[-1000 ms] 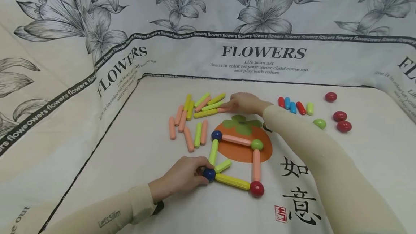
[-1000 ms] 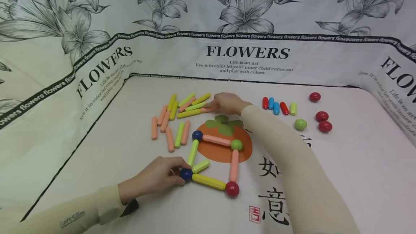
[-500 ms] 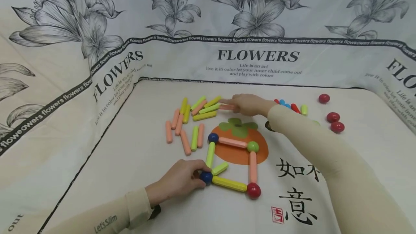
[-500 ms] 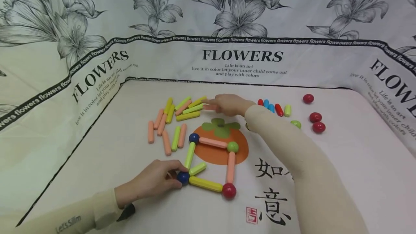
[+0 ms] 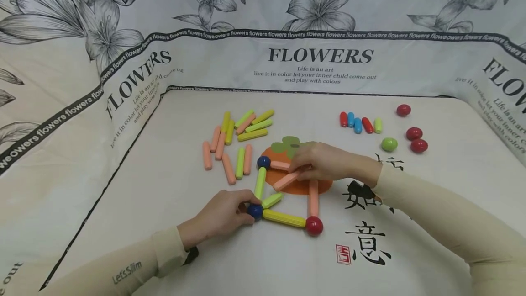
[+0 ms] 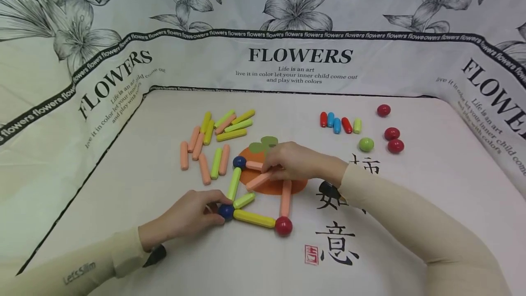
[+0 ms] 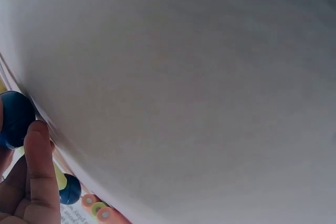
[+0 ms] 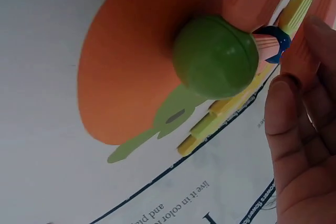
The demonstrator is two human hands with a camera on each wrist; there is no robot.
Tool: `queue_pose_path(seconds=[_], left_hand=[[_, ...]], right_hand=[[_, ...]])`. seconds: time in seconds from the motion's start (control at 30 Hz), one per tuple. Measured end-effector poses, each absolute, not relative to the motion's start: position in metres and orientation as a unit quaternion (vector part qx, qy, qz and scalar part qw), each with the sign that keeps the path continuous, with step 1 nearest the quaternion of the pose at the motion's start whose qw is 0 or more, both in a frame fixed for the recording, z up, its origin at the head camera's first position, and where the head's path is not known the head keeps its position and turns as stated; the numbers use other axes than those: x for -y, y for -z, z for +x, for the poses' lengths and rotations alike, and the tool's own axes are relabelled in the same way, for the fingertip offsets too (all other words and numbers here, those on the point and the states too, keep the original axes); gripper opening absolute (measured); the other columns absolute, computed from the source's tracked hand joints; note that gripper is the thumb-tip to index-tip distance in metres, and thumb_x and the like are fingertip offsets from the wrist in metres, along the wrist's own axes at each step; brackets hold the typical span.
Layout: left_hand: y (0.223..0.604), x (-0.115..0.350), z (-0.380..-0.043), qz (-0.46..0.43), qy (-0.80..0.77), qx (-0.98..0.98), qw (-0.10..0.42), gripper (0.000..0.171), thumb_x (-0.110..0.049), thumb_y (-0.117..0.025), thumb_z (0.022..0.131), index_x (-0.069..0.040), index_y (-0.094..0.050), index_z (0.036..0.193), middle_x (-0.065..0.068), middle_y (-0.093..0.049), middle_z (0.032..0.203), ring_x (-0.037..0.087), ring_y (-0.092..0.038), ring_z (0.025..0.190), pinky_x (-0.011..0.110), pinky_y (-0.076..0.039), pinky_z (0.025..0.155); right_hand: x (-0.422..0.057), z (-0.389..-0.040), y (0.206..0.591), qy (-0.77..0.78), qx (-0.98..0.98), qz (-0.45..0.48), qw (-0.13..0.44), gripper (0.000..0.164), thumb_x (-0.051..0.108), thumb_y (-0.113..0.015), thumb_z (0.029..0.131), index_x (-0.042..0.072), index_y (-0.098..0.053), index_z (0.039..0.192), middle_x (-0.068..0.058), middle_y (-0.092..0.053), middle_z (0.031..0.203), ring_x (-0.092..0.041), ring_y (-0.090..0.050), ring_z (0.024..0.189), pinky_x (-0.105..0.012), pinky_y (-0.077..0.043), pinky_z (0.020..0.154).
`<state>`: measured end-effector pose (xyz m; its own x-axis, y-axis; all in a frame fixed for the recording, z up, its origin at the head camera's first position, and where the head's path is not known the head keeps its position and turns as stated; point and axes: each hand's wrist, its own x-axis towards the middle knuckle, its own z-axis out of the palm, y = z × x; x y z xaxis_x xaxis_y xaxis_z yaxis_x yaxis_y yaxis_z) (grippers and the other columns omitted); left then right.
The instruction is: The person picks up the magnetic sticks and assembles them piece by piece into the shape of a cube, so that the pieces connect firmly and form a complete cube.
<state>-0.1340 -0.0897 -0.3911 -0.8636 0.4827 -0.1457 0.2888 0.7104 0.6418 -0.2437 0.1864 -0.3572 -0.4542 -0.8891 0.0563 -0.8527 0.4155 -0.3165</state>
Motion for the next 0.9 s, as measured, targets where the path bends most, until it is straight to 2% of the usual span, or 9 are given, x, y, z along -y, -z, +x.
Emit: queue_pose_path(seconds=[0.23,0.9], left_hand=[[0.389,0.091,-0.134,0.208,-0.317,-0.913,0.150,0.028,-0.010,-0.076,0.085,-0.013,-0.069,0.112,0.000,-0.072,0.100,0.009,-0.062,0.083,0.026,-0.053,0.073],[0.390,0.088,-0.132,0.208,-0.311,-0.916,0.146,0.028,-0.010,-0.077,0.083,-0.014,-0.069,0.110,-0.001,-0.072,0.097,0.008,-0.061,0.081,0.025,-0.052,0.072]], right_hand=[[-0.199,-0.239,0.361,0.140,-0.864,-0.480,0.066,0.019,0.014,-0.074,0.087,0.017,-0.073,0.105,0.006,-0.065,0.100,-0.008,-0.056,0.090,-0.028,-0.054,0.082],[-0.198,-0.233,0.365,0.129,-0.864,-0.483,0.065,0.020,0.016,-0.075,0.087,0.014,-0.074,0.106,0.005,-0.066,0.100,-0.009,-0.055,0.093,-0.030,-0.054,0.085]])
